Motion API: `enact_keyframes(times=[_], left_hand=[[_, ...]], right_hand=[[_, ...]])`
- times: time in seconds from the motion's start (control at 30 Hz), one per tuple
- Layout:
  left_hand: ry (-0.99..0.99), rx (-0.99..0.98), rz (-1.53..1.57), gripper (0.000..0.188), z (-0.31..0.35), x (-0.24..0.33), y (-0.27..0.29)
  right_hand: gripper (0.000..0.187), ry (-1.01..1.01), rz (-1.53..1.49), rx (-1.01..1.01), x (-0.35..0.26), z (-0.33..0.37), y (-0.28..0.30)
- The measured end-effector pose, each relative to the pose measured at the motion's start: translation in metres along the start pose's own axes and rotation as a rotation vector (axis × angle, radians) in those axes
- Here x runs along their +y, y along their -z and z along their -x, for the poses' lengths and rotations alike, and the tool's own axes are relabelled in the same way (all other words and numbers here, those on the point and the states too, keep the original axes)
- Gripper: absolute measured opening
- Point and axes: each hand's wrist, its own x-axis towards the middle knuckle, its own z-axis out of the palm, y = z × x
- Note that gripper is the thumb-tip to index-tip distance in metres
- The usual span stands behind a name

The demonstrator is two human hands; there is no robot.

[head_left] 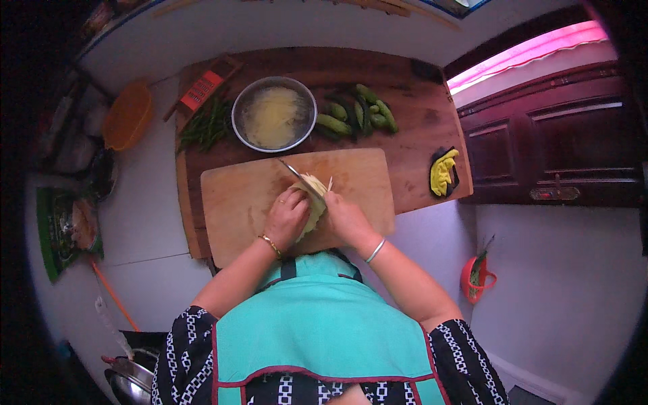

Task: The person slices a peeled potato into thin strips on a wooden cutting board using a knife. The person then transfers the sliced potato into a metal bowl containing water. The person repeats the slicing process with another potato.

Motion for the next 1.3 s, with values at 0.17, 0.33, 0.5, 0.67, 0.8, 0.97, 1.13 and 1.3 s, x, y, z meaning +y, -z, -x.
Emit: enact_keyframes(times=[0.17,0.33,0.5,0.67,0.8,0.97,1.13,1.3], left_hand=[[0.004,-0.063,-0.005,0.028,0.002,-0.005,-0.003],[0.007,-0.077,-0.032,0.029,0.001,-0.006,-0.001],[0.001,-0.067,-0.02,0.031,0.001,-0.01,-0.003],[-0.006,-0.07,-0.023,0.032,0.003,-0.009,-0.005],[0.017,-0.064,-0.021,0.032,0.006,-0.012,-0.008],[-0.018,0.001,-0.026,0.031,0.004,-0.011,-0.006],[-0.009,-0.047,-0.006,0.031,0.004,-0.01,-0.005],[0.001,-0.023,0.019,0.033,0.004,-0.01,-0.003]], right_hand=[[0.017,-0.076,0.05,0.007,-0.02,0.006,0.013],[0.013,-0.037,0.153,0.048,-0.047,0.012,0.034],[0.014,-0.089,0.122,-0.038,-0.05,0.01,0.029],[0.014,-0.108,0.042,-0.006,-0.028,0.009,0.005],[0.014,-0.098,0.037,-0.021,-0.031,0.009,0.019],[0.015,-0.137,0.084,-0.104,-0.049,0.006,0.029],[0.019,-0.207,-0.039,-0.037,-0.022,0.011,0.001],[0.018,-0.18,-0.045,-0.091,-0.047,0.005,0.031]])
